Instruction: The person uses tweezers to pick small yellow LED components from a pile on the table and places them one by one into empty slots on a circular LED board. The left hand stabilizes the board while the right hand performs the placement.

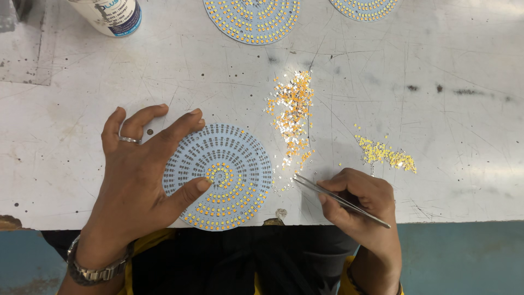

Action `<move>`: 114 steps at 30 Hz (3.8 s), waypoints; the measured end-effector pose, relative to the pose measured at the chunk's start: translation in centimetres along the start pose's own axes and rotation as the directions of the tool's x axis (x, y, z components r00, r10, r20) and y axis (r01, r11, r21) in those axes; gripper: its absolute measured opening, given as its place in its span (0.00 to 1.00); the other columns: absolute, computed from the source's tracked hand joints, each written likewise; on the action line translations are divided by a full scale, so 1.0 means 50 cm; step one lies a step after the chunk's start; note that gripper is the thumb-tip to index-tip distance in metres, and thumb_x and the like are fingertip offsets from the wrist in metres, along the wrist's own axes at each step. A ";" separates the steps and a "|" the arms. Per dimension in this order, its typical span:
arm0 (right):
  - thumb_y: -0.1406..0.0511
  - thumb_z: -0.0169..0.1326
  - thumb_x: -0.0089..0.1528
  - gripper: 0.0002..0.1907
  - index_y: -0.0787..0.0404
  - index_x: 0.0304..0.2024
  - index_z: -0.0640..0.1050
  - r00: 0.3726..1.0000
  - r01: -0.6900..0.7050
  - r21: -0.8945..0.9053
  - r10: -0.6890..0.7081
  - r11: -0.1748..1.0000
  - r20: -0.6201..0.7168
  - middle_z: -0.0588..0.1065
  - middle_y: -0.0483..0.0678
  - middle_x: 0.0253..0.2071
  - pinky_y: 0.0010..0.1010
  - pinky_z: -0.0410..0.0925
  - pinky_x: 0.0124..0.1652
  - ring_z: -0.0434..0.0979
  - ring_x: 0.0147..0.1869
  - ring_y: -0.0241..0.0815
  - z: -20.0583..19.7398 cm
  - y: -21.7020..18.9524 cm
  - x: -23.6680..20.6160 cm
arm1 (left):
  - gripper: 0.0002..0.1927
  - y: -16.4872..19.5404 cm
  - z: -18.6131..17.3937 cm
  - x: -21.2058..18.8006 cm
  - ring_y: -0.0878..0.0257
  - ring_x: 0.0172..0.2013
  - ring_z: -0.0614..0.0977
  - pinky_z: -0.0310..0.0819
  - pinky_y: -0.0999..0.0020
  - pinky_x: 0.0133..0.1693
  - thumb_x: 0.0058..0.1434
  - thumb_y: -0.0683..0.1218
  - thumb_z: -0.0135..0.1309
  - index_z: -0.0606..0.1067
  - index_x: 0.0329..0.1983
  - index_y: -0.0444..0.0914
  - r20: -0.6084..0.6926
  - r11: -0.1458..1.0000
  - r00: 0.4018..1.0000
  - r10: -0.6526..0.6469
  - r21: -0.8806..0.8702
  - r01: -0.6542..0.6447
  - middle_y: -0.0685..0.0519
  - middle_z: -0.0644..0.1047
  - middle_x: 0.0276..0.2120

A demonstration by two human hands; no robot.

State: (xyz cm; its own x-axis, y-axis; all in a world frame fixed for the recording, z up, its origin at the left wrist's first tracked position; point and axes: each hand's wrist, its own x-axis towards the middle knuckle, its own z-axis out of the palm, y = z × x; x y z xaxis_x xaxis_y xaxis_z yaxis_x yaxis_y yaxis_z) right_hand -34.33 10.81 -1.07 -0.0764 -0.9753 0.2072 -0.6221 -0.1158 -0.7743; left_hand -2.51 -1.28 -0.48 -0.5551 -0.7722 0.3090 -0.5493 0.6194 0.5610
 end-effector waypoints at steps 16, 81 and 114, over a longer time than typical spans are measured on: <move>0.71 0.63 0.54 0.06 0.67 0.34 0.81 0.998 -0.034 -0.018 0.033 0.999 -0.056 0.74 0.43 0.24 0.21 0.58 0.25 0.68 0.23 0.28 0.003 -0.006 0.000 | 0.38 -0.005 0.004 0.001 0.44 0.70 0.63 0.32 0.38 0.71 0.64 0.67 0.49 0.68 0.69 0.38 0.005 1.000 1.000 0.008 0.002 -0.008 0.53 0.80 0.56; 0.69 0.65 0.53 0.09 0.68 0.33 0.80 0.999 0.001 -0.012 0.000 1.000 0.037 0.78 0.45 0.26 0.19 0.64 0.24 0.73 0.23 0.28 0.019 -0.010 0.021 | 0.39 0.000 -0.002 -0.001 0.42 0.68 0.66 0.34 0.35 0.69 0.63 0.66 0.51 0.67 0.70 0.40 0.000 1.000 1.000 0.015 -0.013 -0.015 0.52 0.79 0.57; 0.70 0.63 0.54 0.07 0.66 0.35 0.82 0.960 0.045 0.146 -0.083 0.988 0.268 0.78 0.45 0.27 0.22 0.65 0.26 0.76 0.25 0.31 0.000 0.006 0.042 | 0.39 -0.004 -0.003 -0.002 0.42 0.67 0.67 0.34 0.36 0.69 0.64 0.68 0.51 0.64 0.72 0.42 0.002 0.999 1.000 0.030 0.014 -0.030 0.50 0.79 0.58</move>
State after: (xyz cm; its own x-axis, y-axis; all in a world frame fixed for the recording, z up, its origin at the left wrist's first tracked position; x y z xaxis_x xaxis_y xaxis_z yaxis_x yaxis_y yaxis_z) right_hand -34.66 8.74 -0.85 0.1876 -0.9769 0.1028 -0.5047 -0.1857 -0.8431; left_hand -2.28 -1.35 -0.50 -0.5724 -0.7532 0.3240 -0.5411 0.6439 0.5409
